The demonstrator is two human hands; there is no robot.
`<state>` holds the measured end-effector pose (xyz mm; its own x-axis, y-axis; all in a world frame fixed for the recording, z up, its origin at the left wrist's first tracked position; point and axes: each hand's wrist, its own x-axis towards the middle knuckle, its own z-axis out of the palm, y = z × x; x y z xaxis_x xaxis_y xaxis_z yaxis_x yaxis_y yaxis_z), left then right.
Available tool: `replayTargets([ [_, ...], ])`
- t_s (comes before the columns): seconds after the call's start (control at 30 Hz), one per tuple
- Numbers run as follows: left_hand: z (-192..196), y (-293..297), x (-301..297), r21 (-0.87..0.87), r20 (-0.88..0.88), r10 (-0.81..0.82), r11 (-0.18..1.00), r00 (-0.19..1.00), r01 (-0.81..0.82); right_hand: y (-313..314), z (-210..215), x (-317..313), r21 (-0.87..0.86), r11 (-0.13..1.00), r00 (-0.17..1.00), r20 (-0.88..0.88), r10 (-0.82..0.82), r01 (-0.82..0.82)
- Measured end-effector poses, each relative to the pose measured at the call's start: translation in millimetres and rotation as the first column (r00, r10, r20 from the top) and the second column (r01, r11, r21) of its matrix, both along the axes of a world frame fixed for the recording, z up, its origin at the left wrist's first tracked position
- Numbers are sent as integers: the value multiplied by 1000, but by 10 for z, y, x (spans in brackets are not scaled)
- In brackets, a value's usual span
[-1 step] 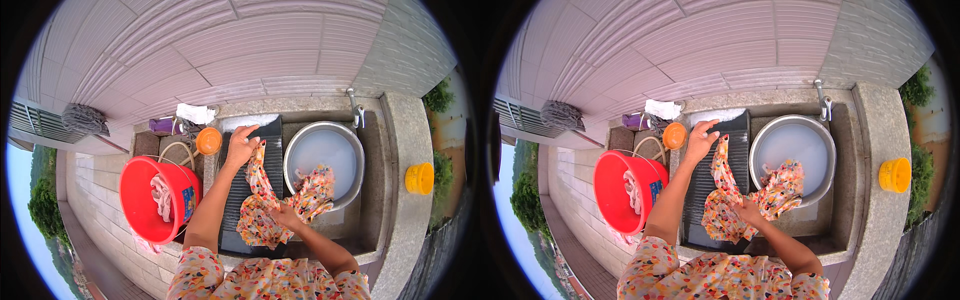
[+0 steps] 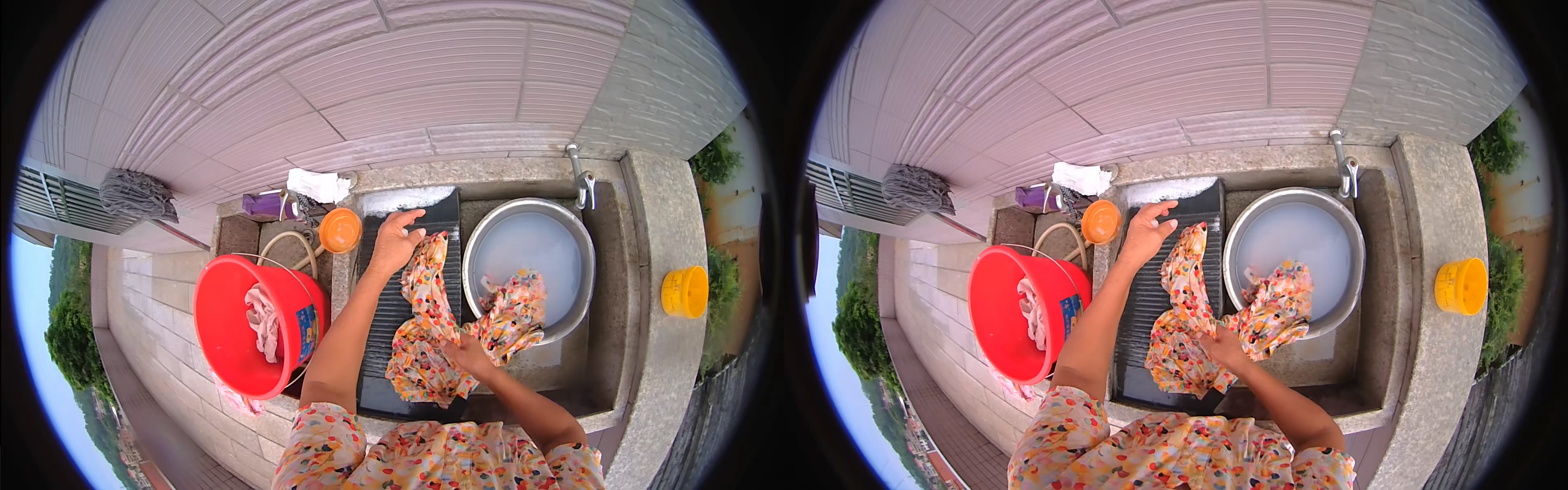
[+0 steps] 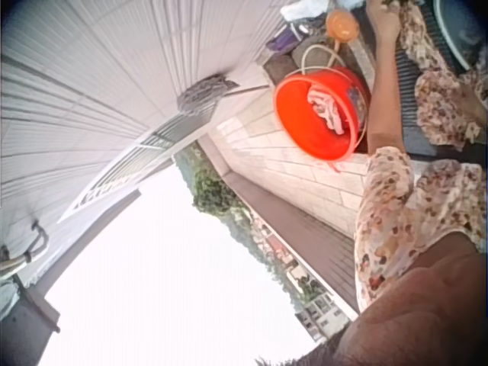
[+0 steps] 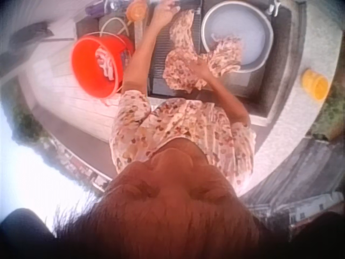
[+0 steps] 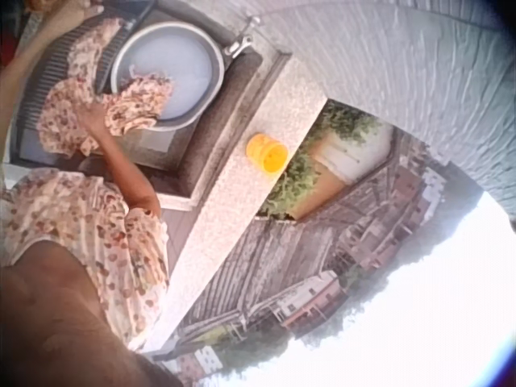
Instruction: The person washes a pink cloth and a patterned garment by hand in a basin, scrubbing them against a washboard with soap and rinsing them in a sink.
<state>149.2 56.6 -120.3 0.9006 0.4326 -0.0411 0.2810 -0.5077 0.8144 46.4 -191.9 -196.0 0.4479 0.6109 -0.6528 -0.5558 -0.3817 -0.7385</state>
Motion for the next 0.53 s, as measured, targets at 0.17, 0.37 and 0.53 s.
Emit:
replayTargets([
  [0.17,-317,169,-191,322,-617,141,943,774,85,-15,-127,-97,-82,997,984,178,-2,17],
  [0.37,-510,103,-491,130,-701,-134,942,700,310,-43,-114,-91,-79,996,997,79,-26,33],
  [0.53,-363,-22,-518,106,-678,-148,950,720,295,-43,-237,-139,3,997,980,184,-74,75],
])
